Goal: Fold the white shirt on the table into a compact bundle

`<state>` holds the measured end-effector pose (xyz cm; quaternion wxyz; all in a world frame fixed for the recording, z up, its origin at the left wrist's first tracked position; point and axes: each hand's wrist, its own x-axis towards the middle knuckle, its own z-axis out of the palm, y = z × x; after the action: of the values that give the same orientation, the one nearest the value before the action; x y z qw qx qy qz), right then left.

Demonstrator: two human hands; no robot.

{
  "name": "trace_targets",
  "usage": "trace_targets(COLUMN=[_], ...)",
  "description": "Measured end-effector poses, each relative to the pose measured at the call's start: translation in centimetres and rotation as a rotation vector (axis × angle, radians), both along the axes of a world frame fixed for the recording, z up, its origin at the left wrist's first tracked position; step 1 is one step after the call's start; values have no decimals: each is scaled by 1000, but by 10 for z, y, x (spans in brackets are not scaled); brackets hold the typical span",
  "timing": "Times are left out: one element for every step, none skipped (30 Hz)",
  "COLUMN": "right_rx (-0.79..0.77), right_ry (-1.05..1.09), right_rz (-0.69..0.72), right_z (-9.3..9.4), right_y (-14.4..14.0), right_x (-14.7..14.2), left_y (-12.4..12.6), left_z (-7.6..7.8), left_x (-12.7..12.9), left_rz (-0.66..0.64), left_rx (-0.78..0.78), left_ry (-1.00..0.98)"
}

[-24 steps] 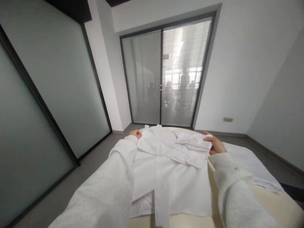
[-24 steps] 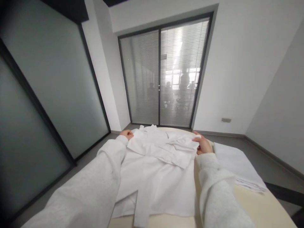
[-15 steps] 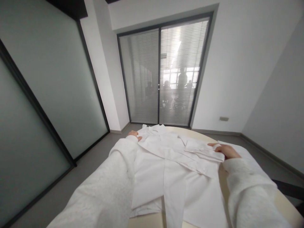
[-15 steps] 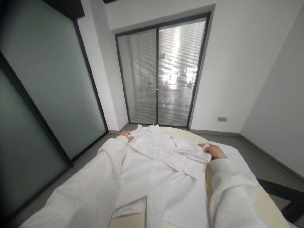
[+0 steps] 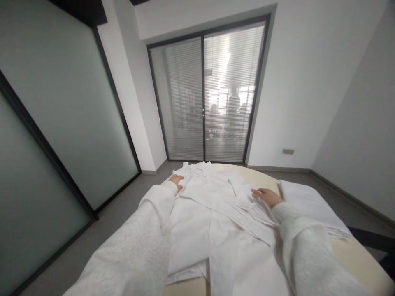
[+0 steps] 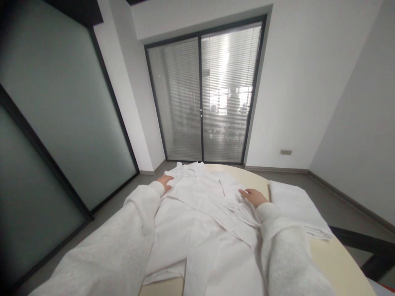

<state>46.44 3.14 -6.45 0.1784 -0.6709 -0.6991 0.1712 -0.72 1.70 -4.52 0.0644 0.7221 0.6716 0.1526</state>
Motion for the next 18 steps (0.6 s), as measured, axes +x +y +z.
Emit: trace_targets(right_rx=[-20,-24,-7,31,75,111,126,116,79,23,-46,-119,-188,-239,-262,-254,-214,-142], right_ry=[30,54,75,90,100,103,105,118,162,245,358,485,609,716,798,856,894,906], right_rz=[-10,-40,-88,-151,-221,-289,-349,-392,-406,-383,-323,-237,-141,-52,13,45,39,-10], right_z=[-1,-3,-5,-7,-10,-12,-13,-14,-15,-15,-14,-13,-11,-9,-7,-4,-2,1], right_y=[0,1,3,5,7,10,11,11,10,8,5,2,-2,-5,-7,-8,-7,-6], right_x=[-2,-3,-2,0,2,4,6,7,6,4,1,-4,-9,-14,-18,-21,-21,-18], left_y=[-1,-3,-4,-6,-8,-11,-13,-16,-18,-21,-24,-26,-29,-31,-33,-35,-36,-36], left_z=[1,3,5,8,11,14,18,22,26,30,33,36,39,41,43,44,45,46], left_x=[5,9,13,17,19,21,22,23,24,24,26,27,30,32,36,39,42,46], left_rz=[-47,-95,-148,-200,-256,-319,-381,-432,-466,-487,-490,-475,-449,-416,-378,-338,-300,-267], left_rx=[7,11,23,40,55,62,57,39,11,-22,-51,-70,-81,-82,-69,-47,-14,25], left_ry=[-4,-12,-34,-73,-128,-195,-270,-343,-403,-452,-488,-508,-511,-500,-485,-468,-455,-446])
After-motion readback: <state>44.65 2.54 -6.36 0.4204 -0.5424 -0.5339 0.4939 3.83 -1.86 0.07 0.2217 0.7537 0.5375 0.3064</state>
